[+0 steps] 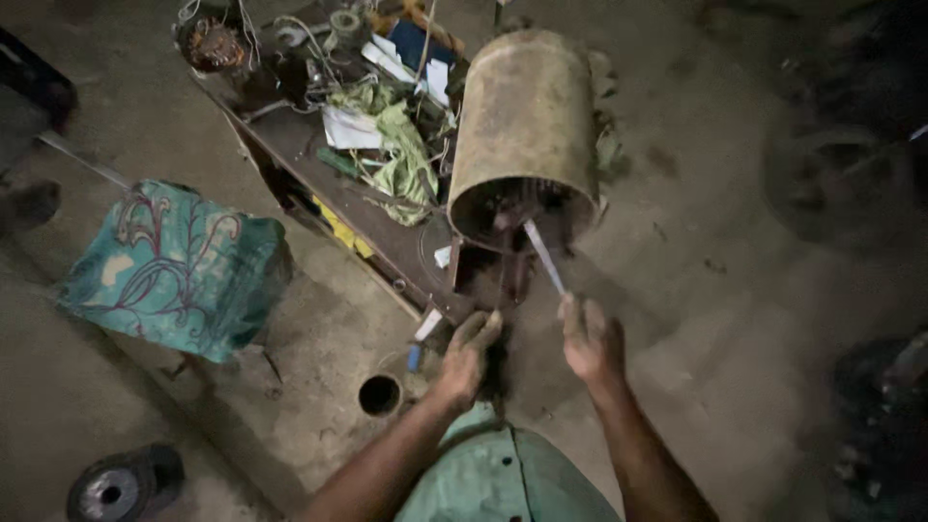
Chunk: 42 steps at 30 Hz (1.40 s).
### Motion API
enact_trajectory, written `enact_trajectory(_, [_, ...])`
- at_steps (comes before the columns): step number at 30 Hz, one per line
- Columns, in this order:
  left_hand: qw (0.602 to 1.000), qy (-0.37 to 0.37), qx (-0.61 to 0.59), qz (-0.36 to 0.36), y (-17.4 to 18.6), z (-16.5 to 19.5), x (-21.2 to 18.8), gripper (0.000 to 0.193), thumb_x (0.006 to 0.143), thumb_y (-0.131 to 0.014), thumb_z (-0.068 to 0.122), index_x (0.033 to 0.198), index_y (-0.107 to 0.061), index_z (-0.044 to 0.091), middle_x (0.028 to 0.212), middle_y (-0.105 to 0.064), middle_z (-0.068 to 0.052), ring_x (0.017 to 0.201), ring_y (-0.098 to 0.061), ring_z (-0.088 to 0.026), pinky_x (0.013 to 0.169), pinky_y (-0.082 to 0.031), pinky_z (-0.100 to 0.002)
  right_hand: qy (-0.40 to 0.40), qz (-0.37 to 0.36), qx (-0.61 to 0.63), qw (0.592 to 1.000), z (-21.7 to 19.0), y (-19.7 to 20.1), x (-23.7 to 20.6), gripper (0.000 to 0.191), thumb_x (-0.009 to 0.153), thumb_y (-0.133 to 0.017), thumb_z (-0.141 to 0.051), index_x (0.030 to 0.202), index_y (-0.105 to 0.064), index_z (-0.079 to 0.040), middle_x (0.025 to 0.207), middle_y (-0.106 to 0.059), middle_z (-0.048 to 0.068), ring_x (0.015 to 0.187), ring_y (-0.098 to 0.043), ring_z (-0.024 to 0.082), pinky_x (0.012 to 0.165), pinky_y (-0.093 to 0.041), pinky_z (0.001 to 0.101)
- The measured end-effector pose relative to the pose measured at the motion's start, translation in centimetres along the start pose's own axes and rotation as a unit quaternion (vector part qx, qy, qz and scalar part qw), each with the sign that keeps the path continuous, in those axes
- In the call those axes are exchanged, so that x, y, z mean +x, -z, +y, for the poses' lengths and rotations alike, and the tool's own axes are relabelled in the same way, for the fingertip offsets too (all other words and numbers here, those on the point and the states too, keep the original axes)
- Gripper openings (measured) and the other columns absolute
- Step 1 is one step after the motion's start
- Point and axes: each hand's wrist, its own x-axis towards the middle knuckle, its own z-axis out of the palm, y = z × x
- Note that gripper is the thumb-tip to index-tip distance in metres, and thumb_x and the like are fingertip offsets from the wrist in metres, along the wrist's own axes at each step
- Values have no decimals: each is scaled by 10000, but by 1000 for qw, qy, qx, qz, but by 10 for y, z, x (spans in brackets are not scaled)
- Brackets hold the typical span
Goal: The person uses a hammer and a metal rod to repeatedly strike the interior of a large metal cylinder. The person holds the rod with one hand and strikes it with the hammer in the other hand, working on the inner surface of the cylinder.
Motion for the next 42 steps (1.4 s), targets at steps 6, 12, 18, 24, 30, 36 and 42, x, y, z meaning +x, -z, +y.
enact_trajectory(6, [1000, 7, 3, 3, 4, 9, -10, 735, 896, -668, 516, 1430, -539, 28, 1396, -629, -107, 1291, -568, -208, 1085, -426, -341, 160, 113, 89, 976, -9, -1, -2, 426, 1133, -471, -307, 811, -563, -44, 637, -541, 80, 539, -488, 217, 501, -399, 357])
enact_trajectory(12, [1000, 13, 3, -12, -2, 59, -36, 580, 941, -653, 462, 1335, -606, 38, 1177, -716, -70, 1024, -678, -169, 854, -556, -324, 99, 21, 201, 974, -10, 1, -9, 387, 1074, -467, -296, 825, -605, -35, 592, -478, 13, 499, -439, 164, 462, -356, 367])
enact_trajectory(18, [951, -48, -196, -233, -14, 92, -68, 414, 1051, -662, 323, 1266, -573, -19, 640, -500, -81, 472, -507, -163, 446, -459, -327, 229, 84, 265, 933, 13, -10, -11, 430, 1206, -464, -363, 953, -546, -25, 857, -542, 39, 745, -468, 159, 664, -431, 348])
enact_trajectory(24, [988, -150, 15, -44, -28, 64, -65, 485, 900, -673, 196, 1342, -500, 99, 1096, -666, 61, 938, -622, -20, 768, -494, -203, 76, 81, 305, 946, 44, -1, 3, 507, 1102, -403, -478, 859, -592, -75, 704, -533, -32, 585, -437, 93, 526, -352, 276])
enact_trajectory(30, [998, 49, 5, 36, -1, 22, -75, 393, 850, -628, 236, 1233, -641, 150, 733, -592, -59, 542, -507, -168, 454, -387, -310, 54, -38, 421, 905, 67, 11, -2, 554, 1079, -501, -523, 903, -626, -14, 686, -501, -6, 597, -423, 105, 510, -355, 305])
enact_trajectory(36, [985, -19, 167, -37, -8, 2, -104, 359, 909, -678, 211, 1251, -646, 108, 880, -618, 24, 713, -574, -92, 634, -528, -246, 71, -37, 284, 955, 85, 14, 5, 608, 1077, -417, -573, 819, -566, -42, 639, -512, -32, 565, -464, 75, 507, -414, 276])
enact_trajectory(42, [999, -4, -48, 4, -17, 13, -105, 341, 928, -668, 228, 1201, -567, 51, 711, -493, -2, 539, -436, -114, 442, -331, -284, 37, -67, 355, 932, 81, 13, 1, 590, 1044, -472, -563, 866, -611, -18, 631, -490, -7, 558, -413, 109, 491, -349, 306])
